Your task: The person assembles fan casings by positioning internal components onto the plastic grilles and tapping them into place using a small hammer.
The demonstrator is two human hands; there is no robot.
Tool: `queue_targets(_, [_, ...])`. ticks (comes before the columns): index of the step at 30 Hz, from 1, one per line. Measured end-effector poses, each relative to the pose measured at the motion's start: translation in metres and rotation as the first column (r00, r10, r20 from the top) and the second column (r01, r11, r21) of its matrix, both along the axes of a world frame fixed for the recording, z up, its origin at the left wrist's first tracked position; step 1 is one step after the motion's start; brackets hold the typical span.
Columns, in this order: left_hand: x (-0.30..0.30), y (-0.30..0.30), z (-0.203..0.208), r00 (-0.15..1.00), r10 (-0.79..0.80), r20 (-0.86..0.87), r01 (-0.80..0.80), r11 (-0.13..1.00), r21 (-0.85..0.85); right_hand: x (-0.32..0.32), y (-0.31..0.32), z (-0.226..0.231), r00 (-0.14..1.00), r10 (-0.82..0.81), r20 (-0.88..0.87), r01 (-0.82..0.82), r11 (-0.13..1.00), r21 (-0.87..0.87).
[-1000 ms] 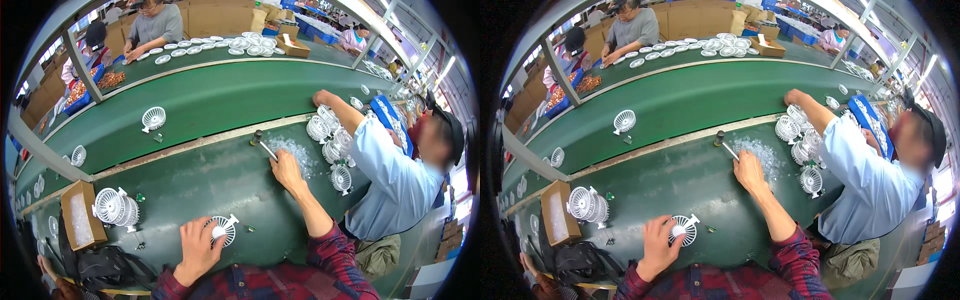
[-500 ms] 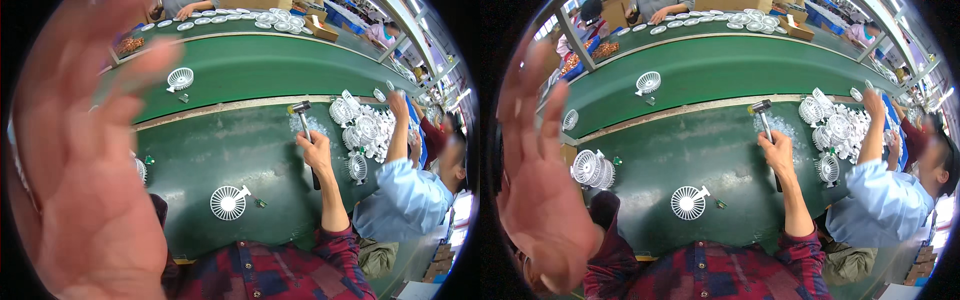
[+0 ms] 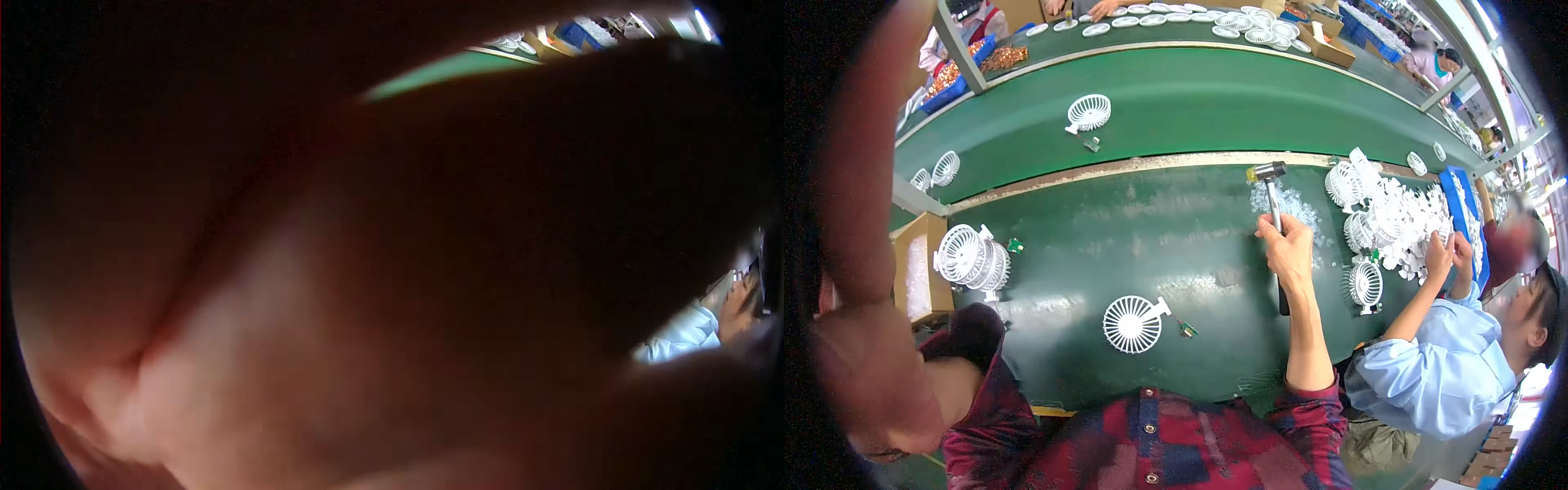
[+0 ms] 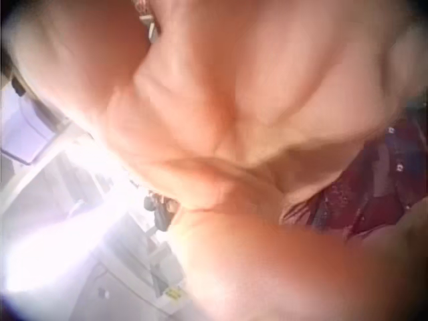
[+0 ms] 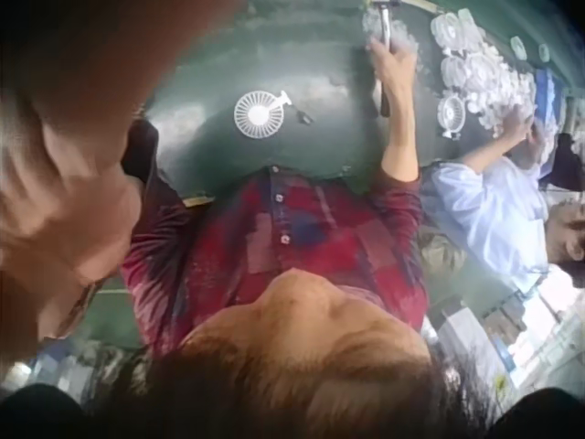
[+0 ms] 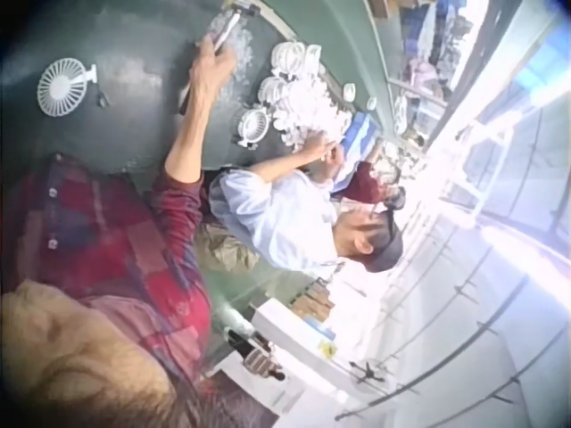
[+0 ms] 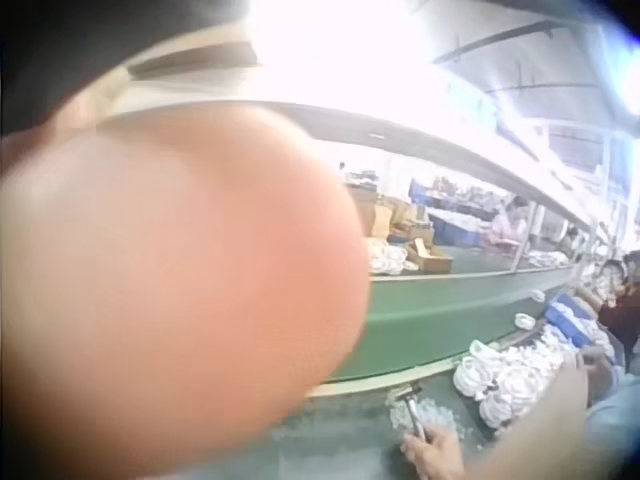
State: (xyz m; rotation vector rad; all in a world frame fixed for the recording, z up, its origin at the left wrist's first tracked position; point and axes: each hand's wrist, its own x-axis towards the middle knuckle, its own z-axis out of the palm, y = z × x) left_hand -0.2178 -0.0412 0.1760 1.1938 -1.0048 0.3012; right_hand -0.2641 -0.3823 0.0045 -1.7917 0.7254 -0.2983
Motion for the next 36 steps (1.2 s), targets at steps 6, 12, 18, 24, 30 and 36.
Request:
queue_targets(6, [0.004,-0.009,-0.006,0.991,-0.103,-0.090,0.097,0.993,-0.065,-0.004,-0.015,-0.007,0.999,-0.010,0.039,0.019,0.974,-0.228])
queue_targets(12, [0.007,-0.018,-0.005,0.970,-0.201,-0.136,0.188,0.977,-0.102,0.008,-0.010,-0.008,0.997,0.022,-0.077,-0.058,0.861,-0.505])
queue_targets(18, [0.007,-0.022,-0.002,0.946,-0.268,-0.185,0.244,0.960,-0.140,0.010,-0.013,-0.019,0.983,0.159,-0.094,-0.178,0.679,-0.712])
queue_targets(24, [0.011,-0.021,0.001,0.922,-0.325,-0.211,0.291,0.940,-0.175,0.007,0.000,-0.013,0.979,0.086,-0.185,-0.197,0.638,-0.745])
queue_targets(30, [0.016,-0.027,0.008,0.895,-0.391,-0.217,0.345,0.912,-0.220,0.007,-0.011,-0.022,0.981,0.106,-0.165,-0.195,0.612,-0.767])
queue_targets(36, [0.014,-0.028,0.016,0.849,-0.459,-0.261,0.398,0.881,-0.255,0.009,-0.013,-0.024,0.992,0.094,-0.083,-0.124,0.653,-0.747])
